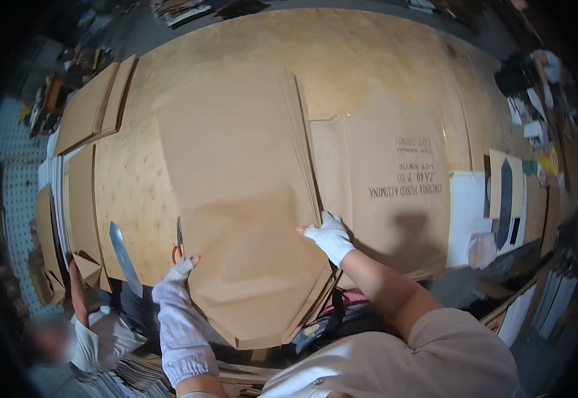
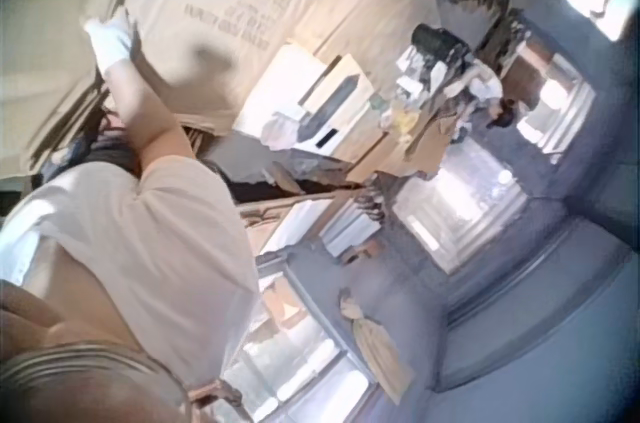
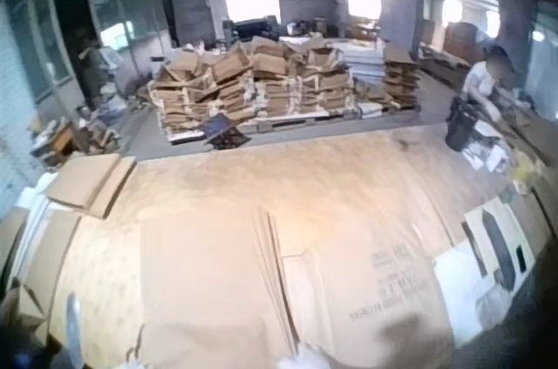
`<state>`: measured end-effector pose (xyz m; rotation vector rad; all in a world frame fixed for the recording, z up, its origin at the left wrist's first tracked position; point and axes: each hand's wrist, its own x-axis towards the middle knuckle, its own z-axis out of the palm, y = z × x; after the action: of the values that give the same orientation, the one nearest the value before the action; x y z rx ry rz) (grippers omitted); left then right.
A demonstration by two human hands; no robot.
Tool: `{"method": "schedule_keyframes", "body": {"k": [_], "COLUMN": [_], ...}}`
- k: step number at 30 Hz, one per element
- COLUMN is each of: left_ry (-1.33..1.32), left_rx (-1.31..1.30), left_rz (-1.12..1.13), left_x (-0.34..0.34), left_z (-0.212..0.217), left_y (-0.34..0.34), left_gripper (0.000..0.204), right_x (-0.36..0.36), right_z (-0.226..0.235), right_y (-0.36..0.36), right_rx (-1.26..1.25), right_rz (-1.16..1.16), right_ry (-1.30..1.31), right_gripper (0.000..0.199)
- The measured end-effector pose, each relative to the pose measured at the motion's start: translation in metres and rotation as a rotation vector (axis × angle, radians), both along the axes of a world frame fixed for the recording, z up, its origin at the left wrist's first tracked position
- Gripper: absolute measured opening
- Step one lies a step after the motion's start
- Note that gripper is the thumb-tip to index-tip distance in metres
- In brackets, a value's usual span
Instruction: The person folds large flat cardboard sheets along pre-scored lines to form box shapes. They repeatedly pick up a sheet, fold the flaps inward, and place the folded piece onto a growing stack on the table.
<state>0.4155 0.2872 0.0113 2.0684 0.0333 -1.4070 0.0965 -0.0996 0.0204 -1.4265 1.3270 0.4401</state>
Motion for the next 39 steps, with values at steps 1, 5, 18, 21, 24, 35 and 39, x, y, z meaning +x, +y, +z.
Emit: {"method": "schedule_keyframes", "body": {"k": [1, 5, 18, 21, 24, 35, 39], "left_ry": [0.174, 0.272, 0.369, 0.376, 0.378, 0.292, 0.190], "left_rx": [-0.028, -0.058, -0.043, -0.035, -0.037, -0.074, -0.157], "left_rz": [0.144, 0.528, 0.565, 0.577, 0.598, 0.780, 0.832], "left_x": [-0.015, -0.055, -0.044, -0.043, -0.047, -0.121, -0.190], "left_z": [0.035, 0.057, 0.033, 0.028, 0.024, 0.055, 0.011], "left_y": [-0.016, -0.012, 0.010, 0.011, 0.018, -0.032, 0.008], "left_gripper": [0.071, 0.070, 0.070, 0.068, 0.066, 0.045, 0.041], "right_x": [-0.003, -0.009, 0.006, 0.011, 0.011, -0.008, -0.059], "right_z": [0.016, 0.026, 0.008, 0.026, 0.022, -0.017, -0.060], "right_y": [-0.004, -0.002, -0.038, -0.037, -0.020, -0.018, -0.019], "right_rx": [-0.099, -0.275, 0.284, 0.073, -0.021, 0.255, 0.075], "right_rz": [0.080, 0.207, 0.011, 0.229, 0.241, -0.332, -0.053], "right_ry": [0.027, 0.015, -0.117, -0.026, 0.038, -0.527, -0.398], "right_gripper": [0.099, 0.094, 0.097, 0.096, 0.105, 0.054, 0.079]}}
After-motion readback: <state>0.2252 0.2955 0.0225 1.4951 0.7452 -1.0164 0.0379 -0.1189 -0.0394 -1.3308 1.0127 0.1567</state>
